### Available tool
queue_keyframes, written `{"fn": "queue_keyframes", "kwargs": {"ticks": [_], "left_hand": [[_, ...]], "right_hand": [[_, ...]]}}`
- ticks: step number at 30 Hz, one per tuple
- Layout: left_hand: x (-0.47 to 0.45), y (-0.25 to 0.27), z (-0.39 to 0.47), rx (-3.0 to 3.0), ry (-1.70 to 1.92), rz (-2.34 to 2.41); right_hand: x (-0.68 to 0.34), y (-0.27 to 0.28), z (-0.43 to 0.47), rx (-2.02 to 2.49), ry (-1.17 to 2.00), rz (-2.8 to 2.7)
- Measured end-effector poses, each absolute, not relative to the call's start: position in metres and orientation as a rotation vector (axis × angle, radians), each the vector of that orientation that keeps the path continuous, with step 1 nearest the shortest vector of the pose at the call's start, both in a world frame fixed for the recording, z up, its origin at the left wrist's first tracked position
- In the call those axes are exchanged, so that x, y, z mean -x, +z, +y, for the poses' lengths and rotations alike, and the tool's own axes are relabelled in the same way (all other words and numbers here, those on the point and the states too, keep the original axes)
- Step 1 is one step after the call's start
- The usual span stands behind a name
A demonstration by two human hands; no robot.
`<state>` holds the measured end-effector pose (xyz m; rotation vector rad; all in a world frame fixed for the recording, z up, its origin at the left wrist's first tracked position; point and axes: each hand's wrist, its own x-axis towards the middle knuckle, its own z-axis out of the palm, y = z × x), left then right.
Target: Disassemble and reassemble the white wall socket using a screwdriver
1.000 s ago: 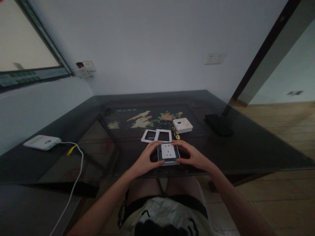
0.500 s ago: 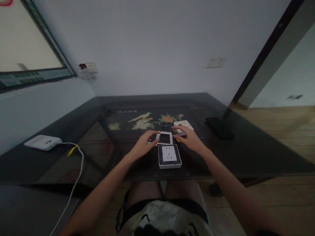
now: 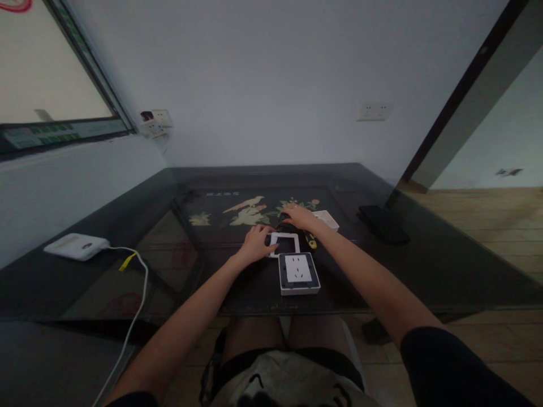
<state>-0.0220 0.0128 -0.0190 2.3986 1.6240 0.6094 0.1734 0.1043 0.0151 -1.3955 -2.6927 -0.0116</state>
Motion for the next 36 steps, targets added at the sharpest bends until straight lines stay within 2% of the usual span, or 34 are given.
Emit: {"fn": "queue_keyframes", "kwargs": {"ticks": [10,23,36], "left_hand": [[0.026,-0.017,0.012,-2.370,0.634,1.715],[0.024,-0.016,0.004,-2.460,0.597,1.783],[0.028,-0.020,0.007,-2.377,0.625,2.023]], "right_hand": [[-0.163,0.012,0.124,1.608,-0.111,-2.552],[-0.158,0.027,0.089,1.077,-0.248,-2.841],[-0.148,0.024,0.089,1.028,-0.327,-2.891]]}}
